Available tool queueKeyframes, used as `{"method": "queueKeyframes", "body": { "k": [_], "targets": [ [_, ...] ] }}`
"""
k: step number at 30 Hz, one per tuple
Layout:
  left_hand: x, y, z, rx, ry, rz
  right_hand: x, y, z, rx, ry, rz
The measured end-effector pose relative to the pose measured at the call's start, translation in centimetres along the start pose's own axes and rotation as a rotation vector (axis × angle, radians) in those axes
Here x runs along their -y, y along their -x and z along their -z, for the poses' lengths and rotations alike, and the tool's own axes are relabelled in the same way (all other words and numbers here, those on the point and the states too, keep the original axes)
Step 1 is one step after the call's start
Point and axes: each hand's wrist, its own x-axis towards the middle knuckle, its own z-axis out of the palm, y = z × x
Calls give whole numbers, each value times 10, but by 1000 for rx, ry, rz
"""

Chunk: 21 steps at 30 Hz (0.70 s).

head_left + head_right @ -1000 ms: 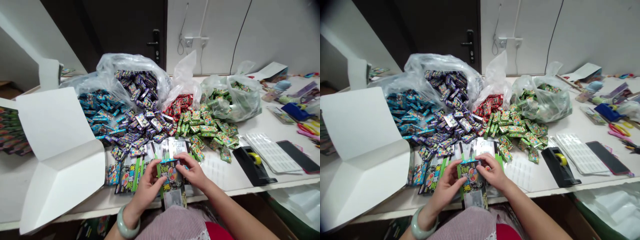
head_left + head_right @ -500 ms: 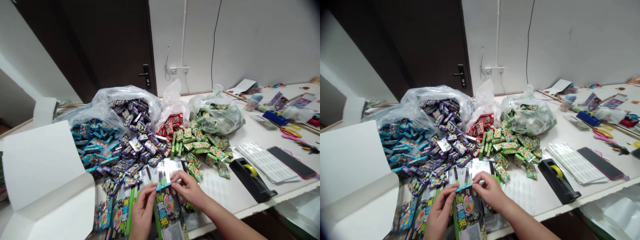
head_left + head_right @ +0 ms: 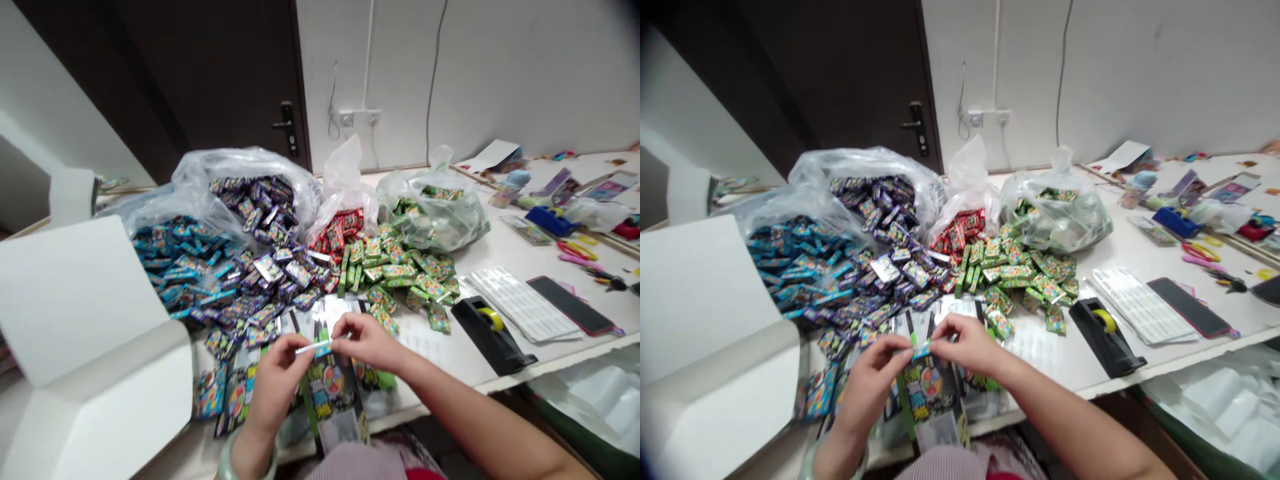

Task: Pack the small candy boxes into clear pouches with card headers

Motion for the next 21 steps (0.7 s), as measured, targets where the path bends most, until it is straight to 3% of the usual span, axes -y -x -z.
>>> {"method": "queueKeyframes", "body": {
  "k": [4,11,15,18,21],
  "targets": [
    [1,-1,2,64,73,31,4,-1,7,87,69,15],
    [6,10,17,311,42,-183,4,16,19,188,263,273],
    [16,14,13,266,-19,-192,-11,20,15,104,354,457],
    [21,16,6,162,-45,-161,-23,20,8,-20,342,512],
    [24,16,2,154,-38,-201,-31,21,-2,-142,315,561]
  ]
}}
